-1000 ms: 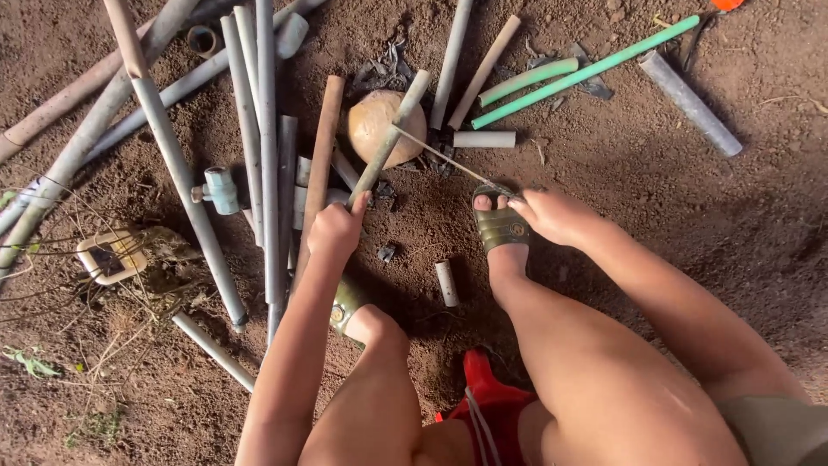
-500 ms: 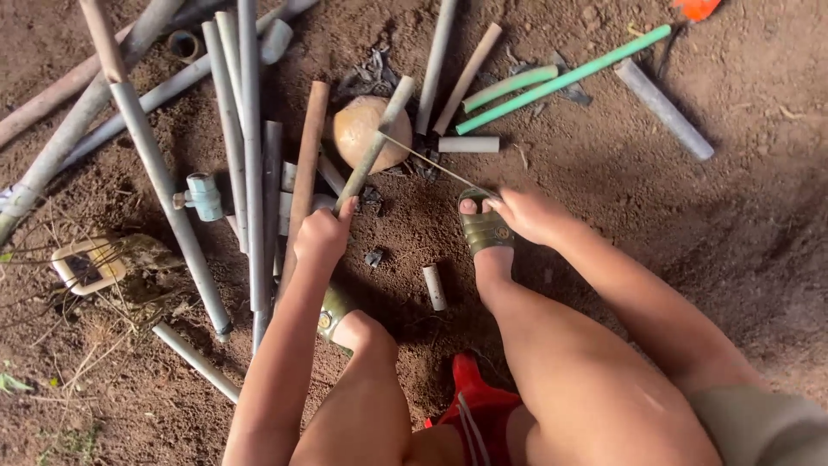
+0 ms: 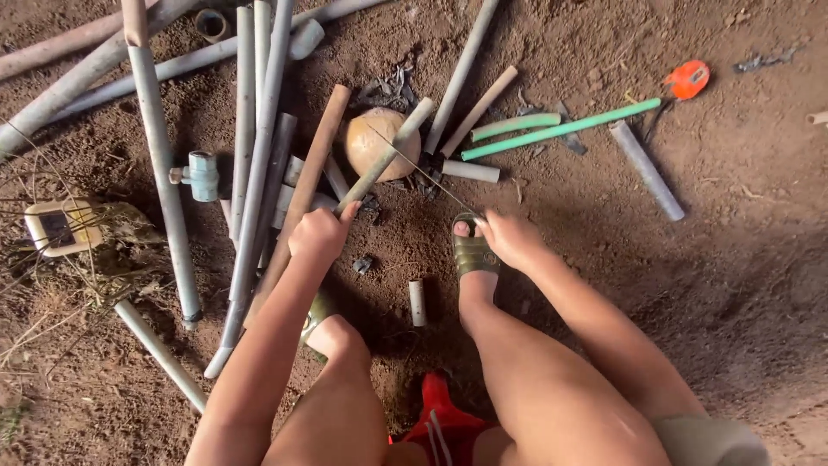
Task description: A person is sawing a bamboo pole using a handheld hacksaw blade while sitting on the ground.
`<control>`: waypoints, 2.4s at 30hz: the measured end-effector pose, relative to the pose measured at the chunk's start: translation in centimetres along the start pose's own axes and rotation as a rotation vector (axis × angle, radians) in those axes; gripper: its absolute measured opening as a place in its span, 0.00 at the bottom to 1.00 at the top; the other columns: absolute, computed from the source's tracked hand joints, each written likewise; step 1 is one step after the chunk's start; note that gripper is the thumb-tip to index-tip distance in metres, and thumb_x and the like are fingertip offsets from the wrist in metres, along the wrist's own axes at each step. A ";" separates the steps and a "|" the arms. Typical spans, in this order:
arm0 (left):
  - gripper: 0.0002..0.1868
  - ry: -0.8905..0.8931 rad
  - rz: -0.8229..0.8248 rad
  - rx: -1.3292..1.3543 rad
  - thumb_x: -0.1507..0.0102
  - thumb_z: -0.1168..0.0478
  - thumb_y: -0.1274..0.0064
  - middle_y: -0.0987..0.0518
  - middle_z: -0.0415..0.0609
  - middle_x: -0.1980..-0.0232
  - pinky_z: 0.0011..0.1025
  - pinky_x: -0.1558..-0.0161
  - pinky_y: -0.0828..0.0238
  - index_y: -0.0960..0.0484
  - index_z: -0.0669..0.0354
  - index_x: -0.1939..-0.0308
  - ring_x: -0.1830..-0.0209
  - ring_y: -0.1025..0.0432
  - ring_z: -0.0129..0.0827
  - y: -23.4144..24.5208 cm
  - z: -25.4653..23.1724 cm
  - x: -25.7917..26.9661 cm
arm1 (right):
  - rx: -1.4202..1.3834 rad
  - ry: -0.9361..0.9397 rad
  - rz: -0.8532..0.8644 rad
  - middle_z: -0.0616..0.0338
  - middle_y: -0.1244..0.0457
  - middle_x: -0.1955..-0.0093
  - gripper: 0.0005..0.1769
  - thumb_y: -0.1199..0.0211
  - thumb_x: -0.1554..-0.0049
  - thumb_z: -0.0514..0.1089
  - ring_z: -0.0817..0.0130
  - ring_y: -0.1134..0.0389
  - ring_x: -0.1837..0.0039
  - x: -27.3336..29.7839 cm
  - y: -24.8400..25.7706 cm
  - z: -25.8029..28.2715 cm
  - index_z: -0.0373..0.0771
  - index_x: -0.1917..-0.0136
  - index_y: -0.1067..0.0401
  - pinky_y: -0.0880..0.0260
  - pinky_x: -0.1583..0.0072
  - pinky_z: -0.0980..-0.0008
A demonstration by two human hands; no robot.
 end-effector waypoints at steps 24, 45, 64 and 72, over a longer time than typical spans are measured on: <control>0.36 0.035 -0.062 0.009 0.44 0.25 0.62 0.24 0.47 0.82 0.34 0.75 0.27 0.24 0.53 0.82 0.75 0.23 0.42 0.3 -0.6 0.1 | -0.122 -0.155 0.130 0.38 0.33 0.51 0.31 0.64 0.39 0.58 0.44 0.31 0.49 3.3 -0.3 -2.1 0.34 0.38 0.35 0.29 0.51 0.51; 0.40 0.061 -0.006 0.029 0.46 0.22 0.64 0.24 0.49 0.82 0.38 0.76 0.27 0.23 0.55 0.82 0.74 0.23 0.44 -2.1 0.6 -1.0 | -0.183 -0.185 0.162 0.43 0.33 0.53 0.29 0.60 0.40 0.60 0.49 0.32 0.47 2.1 -1.2 -2.7 0.34 0.49 0.30 0.30 0.48 0.56; 0.39 -0.033 0.032 0.091 0.38 0.28 0.66 0.32 0.52 0.89 0.30 0.87 0.35 0.27 0.55 0.87 0.87 0.28 0.39 -2.4 0.4 -1.6 | -0.080 -0.082 0.115 0.40 0.33 0.53 0.27 0.62 0.39 0.59 0.47 0.32 0.47 1.5 1.9 0.7 0.38 0.43 0.33 0.30 0.49 0.54; 0.41 0.106 0.162 0.011 0.45 0.21 0.69 0.22 0.51 0.78 0.37 0.75 0.27 0.22 0.53 0.81 0.71 0.22 0.41 -3.2 1.2 -1.4 | -0.107 -0.053 0.061 0.43 0.32 0.56 0.23 0.58 0.40 0.52 0.50 0.30 0.52 -0.8 0.3 0.5 0.35 0.43 0.33 0.30 0.53 0.56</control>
Point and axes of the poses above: each hand's wrist, its own x-axis away from the middle knuckle, its own y-axis out of the back of the hand, z = x × y, the point moved 8 cm from there along -x, towards the middle knuckle
